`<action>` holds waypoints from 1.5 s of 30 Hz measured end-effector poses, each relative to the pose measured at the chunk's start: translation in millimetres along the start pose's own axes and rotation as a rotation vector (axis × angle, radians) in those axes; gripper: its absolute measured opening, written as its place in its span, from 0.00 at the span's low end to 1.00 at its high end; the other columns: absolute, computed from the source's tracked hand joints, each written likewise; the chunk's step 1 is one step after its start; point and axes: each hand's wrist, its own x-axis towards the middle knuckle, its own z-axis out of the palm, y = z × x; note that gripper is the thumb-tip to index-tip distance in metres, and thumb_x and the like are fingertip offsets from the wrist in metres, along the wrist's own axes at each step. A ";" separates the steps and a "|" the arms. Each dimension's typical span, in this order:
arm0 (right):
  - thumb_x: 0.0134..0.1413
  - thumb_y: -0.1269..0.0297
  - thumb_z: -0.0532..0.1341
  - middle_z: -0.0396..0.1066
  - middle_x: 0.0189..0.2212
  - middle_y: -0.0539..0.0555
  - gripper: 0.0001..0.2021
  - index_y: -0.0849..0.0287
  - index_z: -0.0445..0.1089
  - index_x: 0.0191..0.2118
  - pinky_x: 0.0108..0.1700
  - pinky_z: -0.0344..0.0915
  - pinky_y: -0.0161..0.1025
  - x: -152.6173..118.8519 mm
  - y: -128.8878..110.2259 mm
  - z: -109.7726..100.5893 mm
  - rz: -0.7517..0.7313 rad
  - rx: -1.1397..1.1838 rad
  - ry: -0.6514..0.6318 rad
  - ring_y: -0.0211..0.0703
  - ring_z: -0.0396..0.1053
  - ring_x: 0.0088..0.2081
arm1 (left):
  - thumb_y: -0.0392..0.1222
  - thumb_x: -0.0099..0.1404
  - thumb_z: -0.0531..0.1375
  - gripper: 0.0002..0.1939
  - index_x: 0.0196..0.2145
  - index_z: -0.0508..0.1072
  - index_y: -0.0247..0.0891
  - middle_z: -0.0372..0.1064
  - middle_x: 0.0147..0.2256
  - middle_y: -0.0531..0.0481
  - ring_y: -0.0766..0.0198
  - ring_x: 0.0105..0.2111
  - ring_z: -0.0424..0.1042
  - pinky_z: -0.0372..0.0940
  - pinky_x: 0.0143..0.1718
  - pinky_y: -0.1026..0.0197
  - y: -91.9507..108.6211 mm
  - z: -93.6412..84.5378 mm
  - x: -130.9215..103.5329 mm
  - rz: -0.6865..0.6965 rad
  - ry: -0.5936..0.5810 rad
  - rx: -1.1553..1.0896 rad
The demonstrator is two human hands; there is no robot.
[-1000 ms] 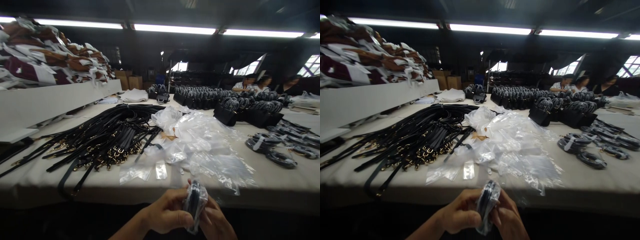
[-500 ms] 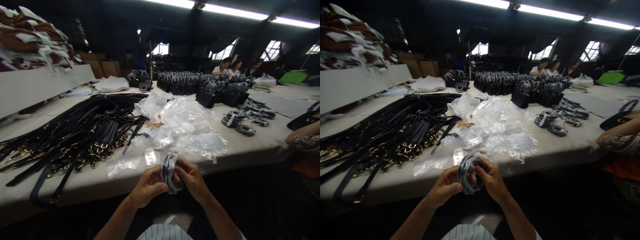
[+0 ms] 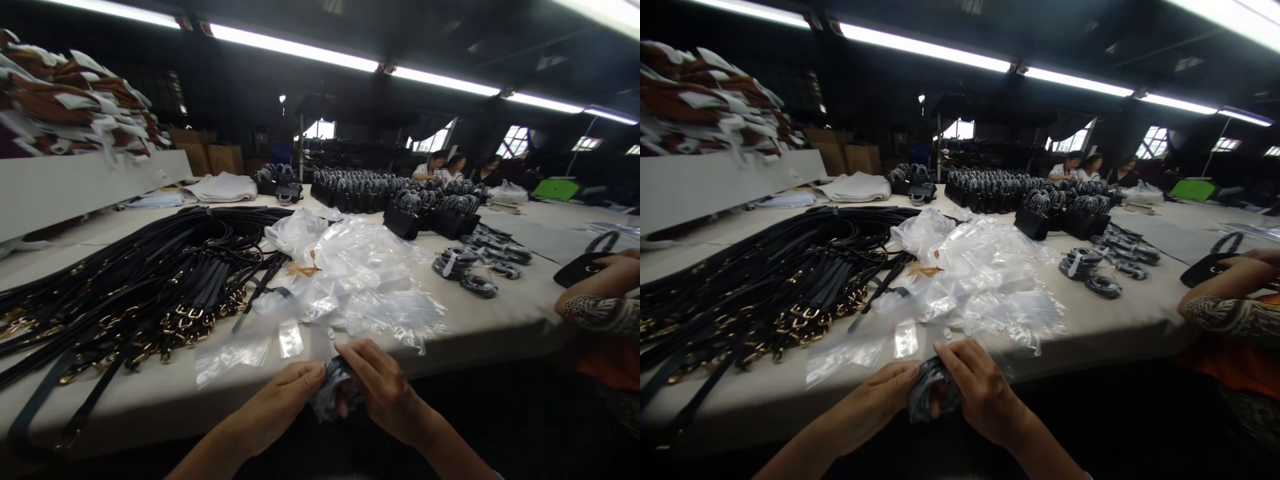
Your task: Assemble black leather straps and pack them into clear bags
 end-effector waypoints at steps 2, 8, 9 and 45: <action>0.59 0.79 0.54 0.70 0.45 0.62 0.30 0.62 0.52 0.66 0.52 0.68 0.51 0.0 2.0 -3.2 -0.120 -0.107 -0.022 0.51 0.67 0.47 | 0.48 0.71 0.49 0.21 0.40 0.76 0.31 0.74 0.34 0.44 0.61 0.38 0.69 0.60 0.46 0.58 2.1 -1.4 2.0 -0.017 -0.041 0.075; 0.57 0.81 0.54 0.69 0.44 0.64 0.28 0.69 0.55 0.64 0.50 0.69 0.52 -1.9 15.9 -3.4 -0.229 -0.196 -0.030 0.51 0.66 0.46 | 0.51 0.67 0.55 0.18 0.37 0.75 0.32 0.69 0.31 0.48 0.62 0.36 0.65 0.58 0.43 0.59 -3.3 -1.8 13.0 0.027 -0.066 0.185; 0.57 0.81 0.55 0.69 0.44 0.64 0.28 0.69 0.54 0.64 0.50 0.69 0.52 -2.4 18.2 -2.2 -0.223 -0.200 -0.025 0.51 0.66 0.46 | 0.51 0.66 0.55 0.18 0.35 0.75 0.32 0.67 0.30 0.48 0.63 0.34 0.64 0.58 0.41 0.60 -6.3 -2.1 15.9 0.038 -0.038 0.183; 0.57 0.56 0.62 0.71 0.50 0.54 0.09 0.54 0.71 0.41 0.66 0.43 0.59 146.0 130.2 149.8 -0.010 -0.298 -0.332 0.52 0.60 0.59 | 0.49 0.65 0.56 0.14 0.27 0.72 0.38 0.68 0.33 0.50 0.62 0.36 0.67 0.59 0.43 0.60 56.0 -245.6 34.0 0.784 1.202 0.611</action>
